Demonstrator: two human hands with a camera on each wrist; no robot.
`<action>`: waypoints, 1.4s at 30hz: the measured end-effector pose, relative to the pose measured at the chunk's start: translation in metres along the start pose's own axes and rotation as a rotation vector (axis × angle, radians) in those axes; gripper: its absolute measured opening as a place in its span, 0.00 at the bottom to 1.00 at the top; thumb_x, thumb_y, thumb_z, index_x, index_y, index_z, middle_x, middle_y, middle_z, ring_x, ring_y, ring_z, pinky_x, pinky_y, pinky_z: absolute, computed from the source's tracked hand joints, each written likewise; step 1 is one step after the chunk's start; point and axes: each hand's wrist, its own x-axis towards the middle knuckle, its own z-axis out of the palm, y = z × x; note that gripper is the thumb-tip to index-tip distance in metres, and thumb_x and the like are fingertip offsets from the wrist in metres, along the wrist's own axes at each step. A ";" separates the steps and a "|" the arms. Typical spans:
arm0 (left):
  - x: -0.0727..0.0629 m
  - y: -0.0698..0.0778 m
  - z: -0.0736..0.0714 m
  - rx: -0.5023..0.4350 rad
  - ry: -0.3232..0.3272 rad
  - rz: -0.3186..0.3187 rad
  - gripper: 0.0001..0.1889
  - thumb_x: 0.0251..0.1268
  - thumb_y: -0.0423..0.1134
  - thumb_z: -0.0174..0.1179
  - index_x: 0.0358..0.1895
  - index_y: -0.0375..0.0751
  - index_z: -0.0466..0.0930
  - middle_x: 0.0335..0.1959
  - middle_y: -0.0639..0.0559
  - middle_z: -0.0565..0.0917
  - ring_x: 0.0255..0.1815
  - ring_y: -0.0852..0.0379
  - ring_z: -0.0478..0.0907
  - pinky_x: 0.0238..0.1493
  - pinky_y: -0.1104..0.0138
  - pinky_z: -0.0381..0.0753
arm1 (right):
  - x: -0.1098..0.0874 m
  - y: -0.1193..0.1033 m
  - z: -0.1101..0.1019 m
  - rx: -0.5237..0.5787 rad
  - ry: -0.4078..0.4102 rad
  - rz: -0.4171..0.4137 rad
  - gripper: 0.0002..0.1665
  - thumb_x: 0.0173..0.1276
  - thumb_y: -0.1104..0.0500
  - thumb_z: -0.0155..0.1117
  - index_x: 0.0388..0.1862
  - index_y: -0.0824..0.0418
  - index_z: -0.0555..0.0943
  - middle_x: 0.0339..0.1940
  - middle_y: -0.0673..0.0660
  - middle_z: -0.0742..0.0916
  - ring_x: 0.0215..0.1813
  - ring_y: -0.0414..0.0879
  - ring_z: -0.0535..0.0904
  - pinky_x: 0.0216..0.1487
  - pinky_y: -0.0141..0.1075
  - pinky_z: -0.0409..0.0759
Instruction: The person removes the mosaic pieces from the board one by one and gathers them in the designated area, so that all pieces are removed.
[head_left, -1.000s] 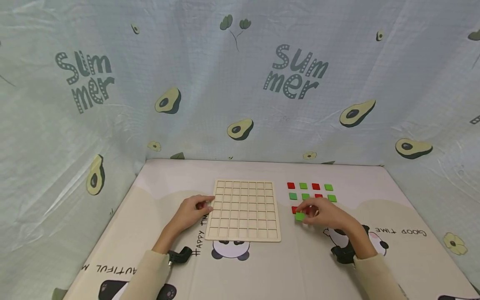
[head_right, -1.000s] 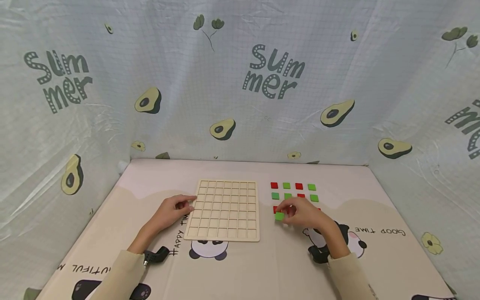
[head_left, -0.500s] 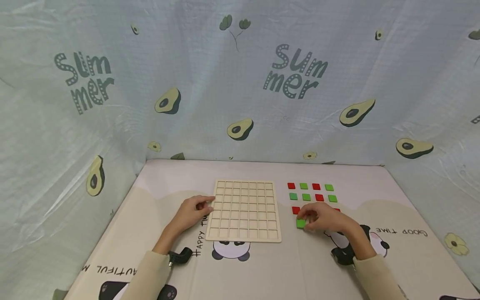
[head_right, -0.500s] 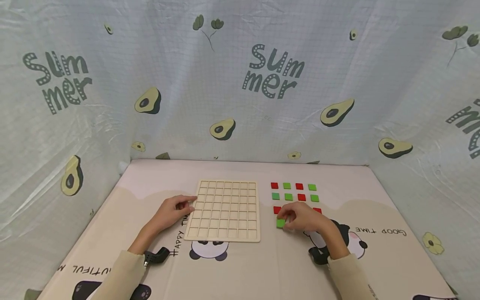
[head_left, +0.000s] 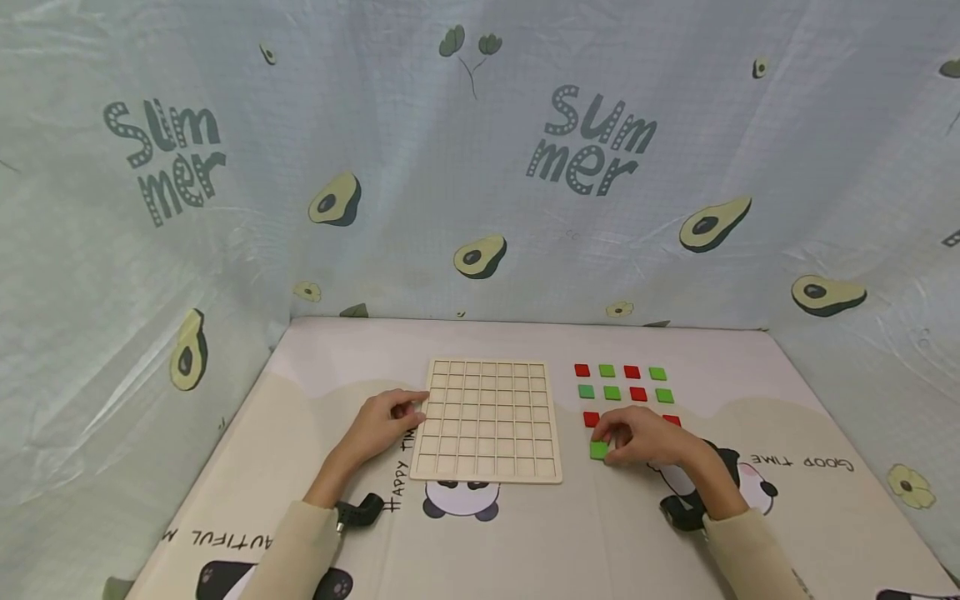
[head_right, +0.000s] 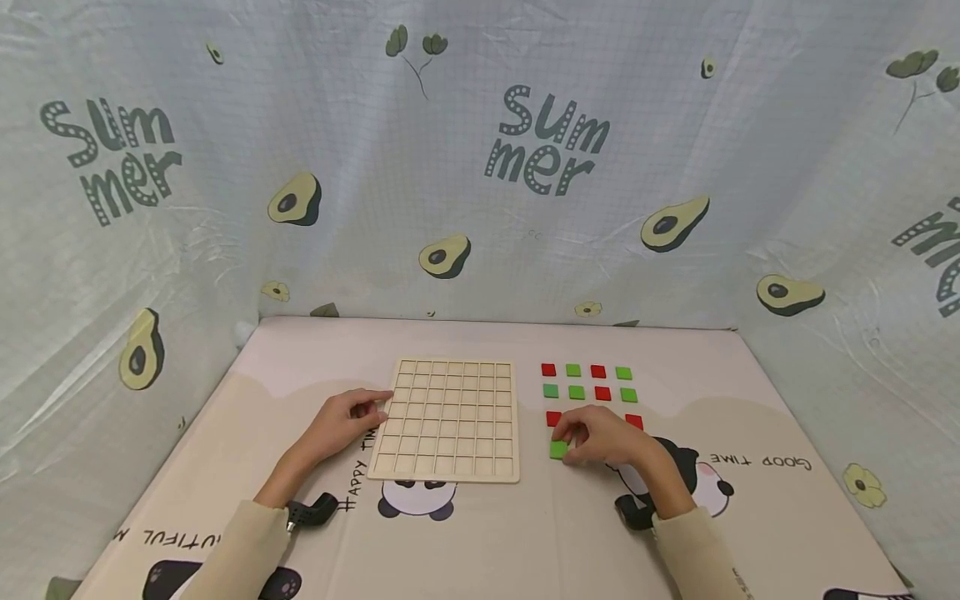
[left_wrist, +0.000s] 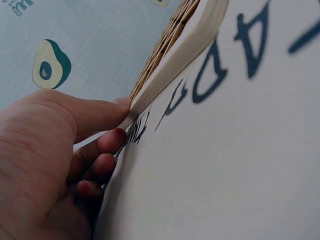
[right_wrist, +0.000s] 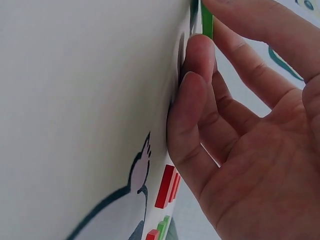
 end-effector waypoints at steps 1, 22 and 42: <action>0.000 0.000 0.000 0.001 -0.001 0.001 0.21 0.70 0.42 0.67 0.63 0.42 0.84 0.32 0.54 0.79 0.35 0.58 0.72 0.38 0.67 0.70 | 0.000 0.000 0.000 0.002 -0.001 -0.003 0.13 0.61 0.62 0.76 0.44 0.58 0.86 0.38 0.52 0.86 0.35 0.38 0.78 0.37 0.30 0.79; 0.002 -0.001 -0.001 0.006 0.012 0.019 0.21 0.69 0.41 0.67 0.63 0.42 0.84 0.32 0.55 0.79 0.34 0.58 0.72 0.37 0.67 0.70 | 0.001 -0.002 0.000 -0.024 0.015 0.023 0.11 0.60 0.63 0.76 0.42 0.57 0.86 0.34 0.50 0.84 0.36 0.40 0.77 0.36 0.31 0.78; 0.001 -0.001 0.002 0.001 0.018 0.014 0.21 0.69 0.41 0.68 0.63 0.42 0.84 0.32 0.55 0.79 0.34 0.59 0.72 0.38 0.68 0.70 | 0.001 0.000 0.002 -0.025 0.019 0.050 0.11 0.60 0.62 0.76 0.41 0.56 0.86 0.34 0.50 0.84 0.36 0.41 0.77 0.37 0.31 0.78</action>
